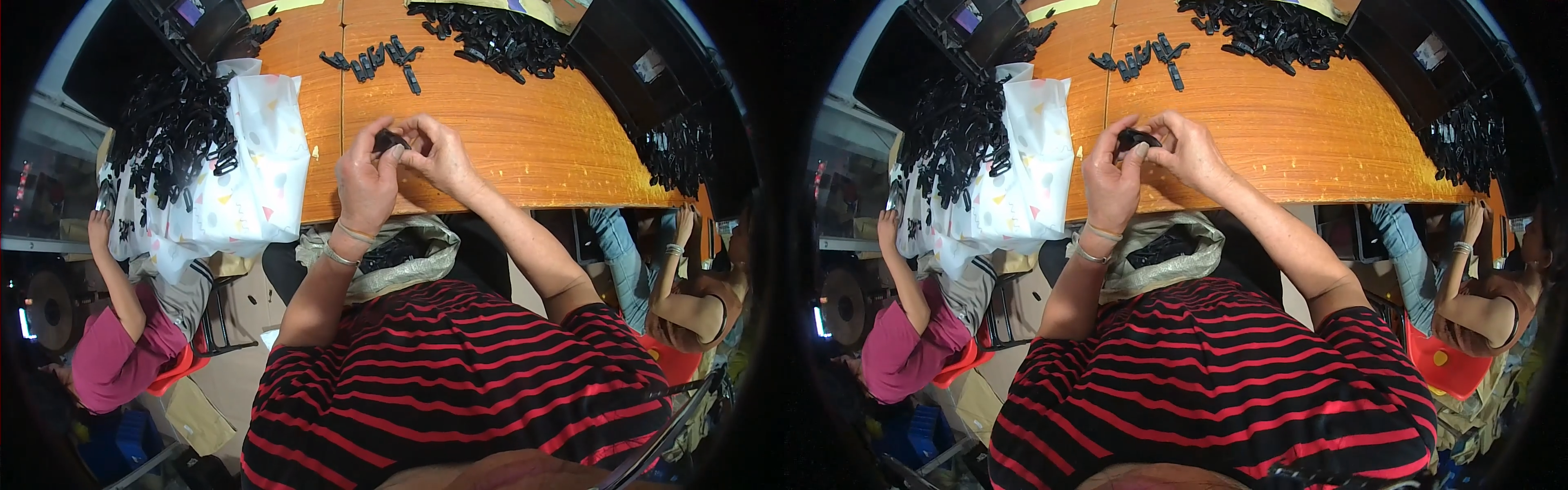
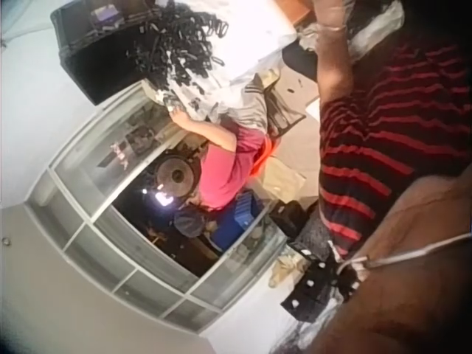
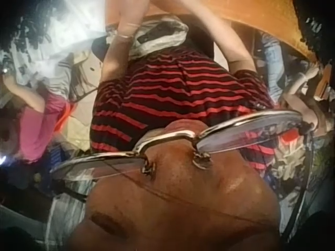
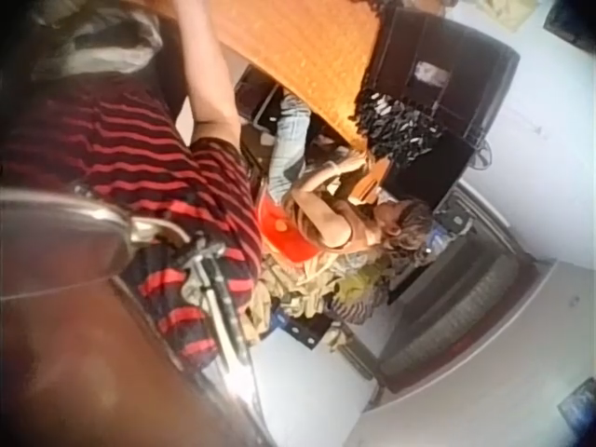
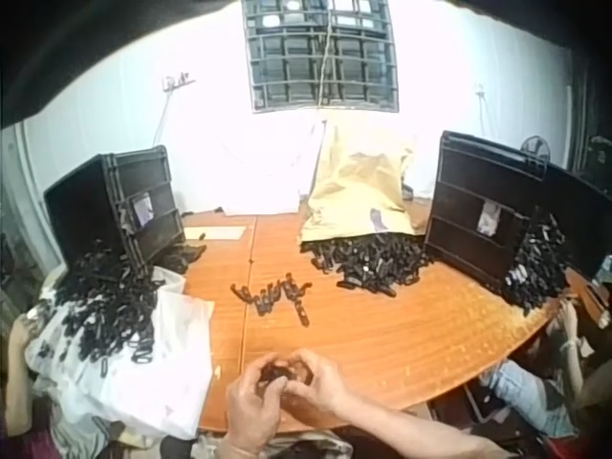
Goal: Assembling small black plastic components by hand at a workbench.
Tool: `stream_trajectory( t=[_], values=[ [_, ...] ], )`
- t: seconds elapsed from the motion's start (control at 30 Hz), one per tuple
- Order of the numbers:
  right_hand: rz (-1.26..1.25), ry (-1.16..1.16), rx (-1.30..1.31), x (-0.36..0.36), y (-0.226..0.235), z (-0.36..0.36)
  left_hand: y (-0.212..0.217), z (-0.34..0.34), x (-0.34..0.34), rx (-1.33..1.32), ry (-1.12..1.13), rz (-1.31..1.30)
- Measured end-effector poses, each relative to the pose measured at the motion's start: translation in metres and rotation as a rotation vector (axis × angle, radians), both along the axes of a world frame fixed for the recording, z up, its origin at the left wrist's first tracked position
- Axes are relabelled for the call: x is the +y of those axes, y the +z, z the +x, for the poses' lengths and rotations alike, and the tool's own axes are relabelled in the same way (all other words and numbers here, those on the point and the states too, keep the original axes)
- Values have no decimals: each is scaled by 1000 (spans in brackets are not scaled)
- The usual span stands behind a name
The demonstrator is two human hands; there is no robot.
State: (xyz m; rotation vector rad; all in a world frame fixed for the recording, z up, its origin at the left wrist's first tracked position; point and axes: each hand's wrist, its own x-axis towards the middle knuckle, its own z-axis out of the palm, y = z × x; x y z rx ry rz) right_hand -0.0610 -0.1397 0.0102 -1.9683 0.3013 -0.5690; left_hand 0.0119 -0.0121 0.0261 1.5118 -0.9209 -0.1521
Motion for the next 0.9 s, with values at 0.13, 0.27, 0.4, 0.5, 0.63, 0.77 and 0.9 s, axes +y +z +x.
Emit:
stream_trajectory(
  t=[0.13, 0.27, 0.4, 0.5, 0.63, 0.77, 0.9],
  values=[
    [-55, -54, -56, 3, -6, 2, 0, -4, 2, 59, 34, 2],
    [-70, -67, -47, 3, -8, 4, 1, -5, 5, 149, -3, -37],
    [16, 50, 35, 6, 0, 0, -6, 3, 13, 324, -85, -112],
    [-79, 82, 110, 14, -5, -9, -6, 2, 28, 407, -182, -43],
    [-261, 132, 76, 25, -23, -22, -21, -2, 57, 45, -53, 178],
    [-409, 181, 28, 42, -27, -40, -41, -17, 91, 424, -34, 118],
    [-484, 210, 90, 61, -43, -52, -82, -38, 128, 483, -48, 415]
  ],
)
